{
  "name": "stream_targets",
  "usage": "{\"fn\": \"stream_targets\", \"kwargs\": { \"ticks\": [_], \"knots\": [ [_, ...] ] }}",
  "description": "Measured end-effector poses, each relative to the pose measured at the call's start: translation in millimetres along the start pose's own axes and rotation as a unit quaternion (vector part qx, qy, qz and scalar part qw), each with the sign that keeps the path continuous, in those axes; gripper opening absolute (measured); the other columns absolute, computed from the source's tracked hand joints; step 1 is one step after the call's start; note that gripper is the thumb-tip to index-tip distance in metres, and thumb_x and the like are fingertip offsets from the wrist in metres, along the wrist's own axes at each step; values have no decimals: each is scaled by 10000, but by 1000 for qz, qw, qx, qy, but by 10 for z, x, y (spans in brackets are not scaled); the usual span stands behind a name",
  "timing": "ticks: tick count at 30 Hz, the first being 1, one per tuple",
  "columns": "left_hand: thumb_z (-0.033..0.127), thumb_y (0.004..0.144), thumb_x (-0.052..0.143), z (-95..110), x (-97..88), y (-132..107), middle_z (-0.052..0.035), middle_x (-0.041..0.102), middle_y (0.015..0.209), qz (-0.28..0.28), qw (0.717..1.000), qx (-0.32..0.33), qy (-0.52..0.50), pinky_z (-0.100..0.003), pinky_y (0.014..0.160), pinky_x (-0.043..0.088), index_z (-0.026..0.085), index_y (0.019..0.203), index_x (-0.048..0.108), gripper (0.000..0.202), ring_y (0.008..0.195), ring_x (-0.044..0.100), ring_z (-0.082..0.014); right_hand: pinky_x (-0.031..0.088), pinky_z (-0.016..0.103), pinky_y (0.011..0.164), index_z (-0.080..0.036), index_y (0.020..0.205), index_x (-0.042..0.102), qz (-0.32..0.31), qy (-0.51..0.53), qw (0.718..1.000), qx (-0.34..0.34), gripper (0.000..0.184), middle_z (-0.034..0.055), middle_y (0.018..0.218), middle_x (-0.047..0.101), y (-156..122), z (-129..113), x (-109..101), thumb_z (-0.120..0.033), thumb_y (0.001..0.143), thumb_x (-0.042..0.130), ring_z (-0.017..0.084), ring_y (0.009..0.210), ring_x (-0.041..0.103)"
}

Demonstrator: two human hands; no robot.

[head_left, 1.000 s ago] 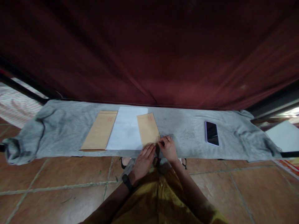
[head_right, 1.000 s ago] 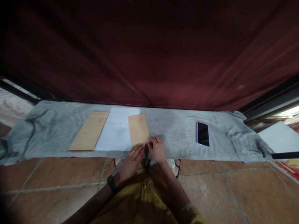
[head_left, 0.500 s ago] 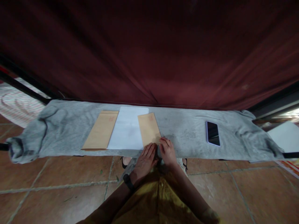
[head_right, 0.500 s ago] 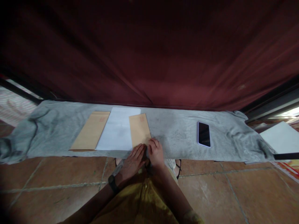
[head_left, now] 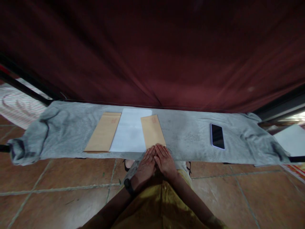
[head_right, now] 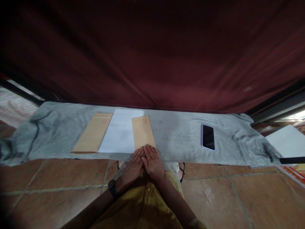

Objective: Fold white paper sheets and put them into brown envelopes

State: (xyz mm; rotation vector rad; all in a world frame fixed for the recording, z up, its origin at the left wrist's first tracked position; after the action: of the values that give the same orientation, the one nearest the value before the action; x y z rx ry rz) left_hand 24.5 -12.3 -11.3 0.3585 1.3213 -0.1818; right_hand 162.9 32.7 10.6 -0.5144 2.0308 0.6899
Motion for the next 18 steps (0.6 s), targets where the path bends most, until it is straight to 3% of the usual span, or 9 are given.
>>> {"fn": "stream_targets", "kwargs": {
  "ticks": [11, 18],
  "knots": [
    [415, 974, 490, -124, -118, -108, -182, 342, 1612, -14, 1000, -1, 8, -467, 1207, 318, 93, 1569, 250, 718, 1516, 271, -288, 323, 455, 1199, -121, 1492, 457, 9, -51, 998, 26, 485, 124, 1535, 476, -79, 122, 20, -303, 1045, 410, 237, 1443, 410],
    [462, 992, 455, -191, -89, -192, -175, 341, 1614, 2, 1000, -8, 24, -472, 1208, 306, 104, 1579, 224, 726, 1519, 266, -275, 324, 460, 1190, -131, 1496, 456, 17, -69, 997, 42, 484, 126, 1525, 488, -111, 259, -56, -292, 1046, 381, 245, 1411, 456]
  ]
}}
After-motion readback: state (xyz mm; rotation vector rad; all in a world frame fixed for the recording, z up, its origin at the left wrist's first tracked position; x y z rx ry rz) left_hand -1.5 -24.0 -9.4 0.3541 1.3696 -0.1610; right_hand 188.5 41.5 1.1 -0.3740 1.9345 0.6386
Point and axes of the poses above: each hand's wrist, its own y-axis towards the middle knuckle, its own x-axis out of the palm, z = x × y, the point moved 2 cm from there along y, towards the middle knuckle
